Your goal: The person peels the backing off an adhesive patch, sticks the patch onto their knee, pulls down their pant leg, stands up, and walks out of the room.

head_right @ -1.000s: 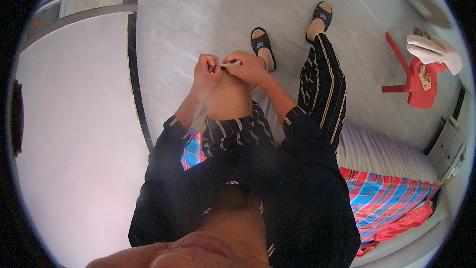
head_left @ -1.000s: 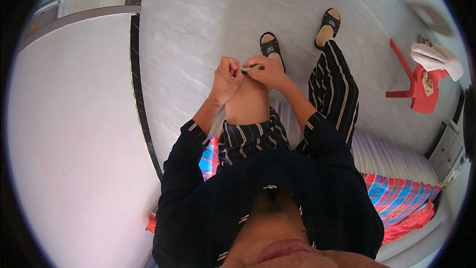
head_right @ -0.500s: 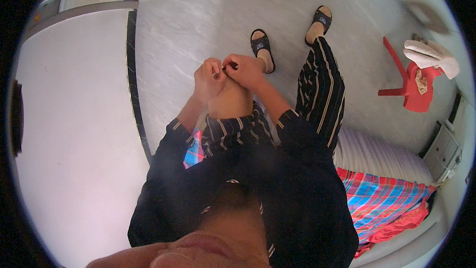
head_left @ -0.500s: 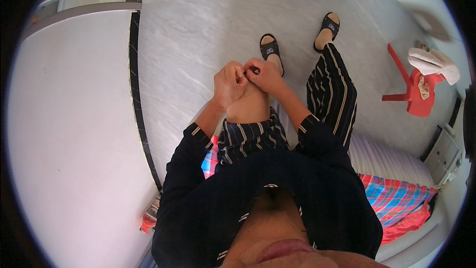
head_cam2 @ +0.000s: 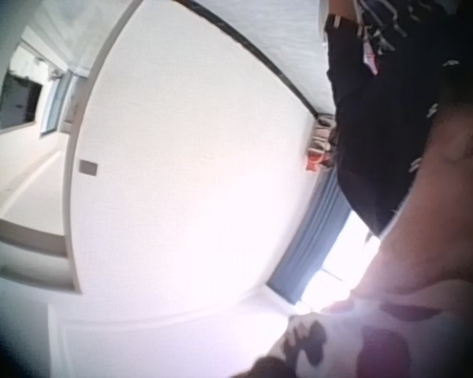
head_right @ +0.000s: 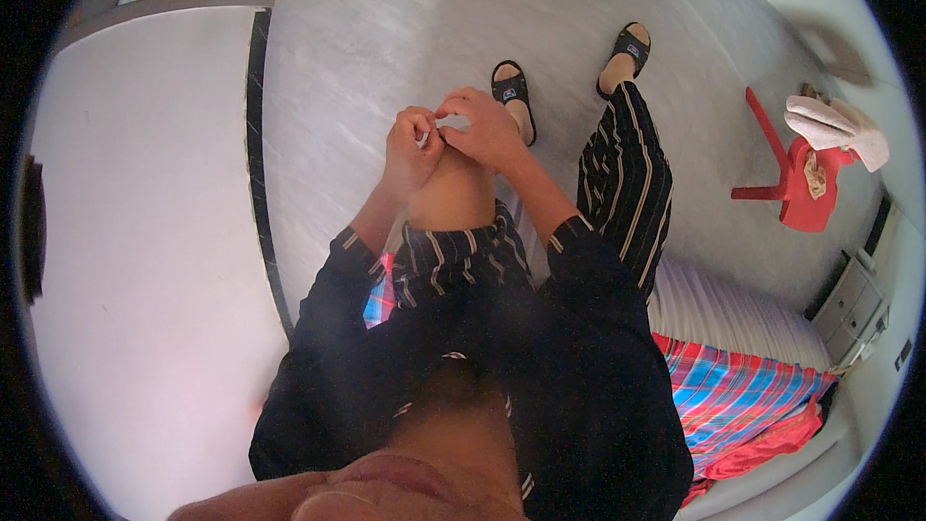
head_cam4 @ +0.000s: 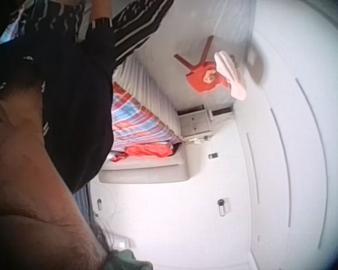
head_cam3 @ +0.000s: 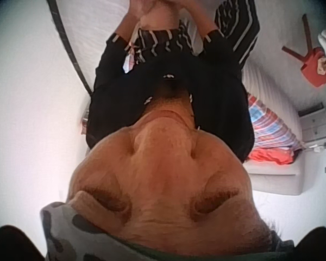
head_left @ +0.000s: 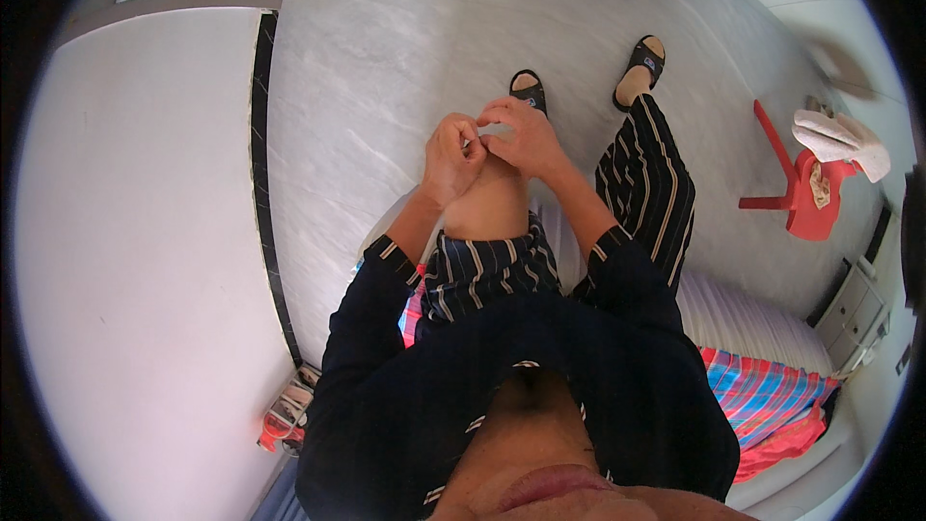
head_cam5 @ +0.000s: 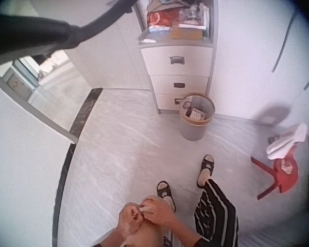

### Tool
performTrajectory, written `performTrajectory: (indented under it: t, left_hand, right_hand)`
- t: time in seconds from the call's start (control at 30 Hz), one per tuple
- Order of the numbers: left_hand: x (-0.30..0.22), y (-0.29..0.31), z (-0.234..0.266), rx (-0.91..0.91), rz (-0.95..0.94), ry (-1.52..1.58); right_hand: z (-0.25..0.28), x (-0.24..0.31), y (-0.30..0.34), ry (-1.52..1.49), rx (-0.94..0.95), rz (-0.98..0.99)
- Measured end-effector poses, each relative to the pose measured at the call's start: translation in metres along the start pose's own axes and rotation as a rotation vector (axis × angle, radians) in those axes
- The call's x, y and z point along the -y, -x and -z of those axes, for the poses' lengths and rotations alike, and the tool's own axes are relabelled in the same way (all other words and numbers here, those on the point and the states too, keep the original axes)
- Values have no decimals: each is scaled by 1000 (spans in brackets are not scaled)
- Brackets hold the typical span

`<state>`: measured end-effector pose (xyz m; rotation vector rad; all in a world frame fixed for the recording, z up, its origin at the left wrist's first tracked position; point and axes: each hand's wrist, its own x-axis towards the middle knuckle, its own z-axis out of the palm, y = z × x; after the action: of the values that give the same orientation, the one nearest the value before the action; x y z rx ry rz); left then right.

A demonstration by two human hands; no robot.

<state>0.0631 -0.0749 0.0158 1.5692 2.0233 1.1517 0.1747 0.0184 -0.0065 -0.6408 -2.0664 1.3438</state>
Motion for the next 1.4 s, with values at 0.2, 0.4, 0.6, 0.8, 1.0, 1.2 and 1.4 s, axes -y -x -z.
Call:
performTrajectory:
  t: [0.2,0.4,0.6,0.8,1.0,1.2,1.4]
  left_hand:
    - [6,8,-1,-17,147,182]
    - [5,10,3,-13,270,202]
    - [5,7,4,-80,278,108]
    - [8,4,-1,79,501,159]
    - [8,5,-2,39,515,161]
    - [12,5,-3,4,494,190]
    - [13,5,-5,-17,451,156]
  right_hand:
    - [0,6,-6,-111,171,-196]
    - [-3,-1,2,-325,129,-409]
    - [-8,-9,4,-324,153,-472]
    - [-5,-5,3,-243,112,-375]
    - [-7,-4,5,-101,70,-239]
    - [-2,7,0,-125,14,-286]
    - [6,14,-10,180,281,-202]
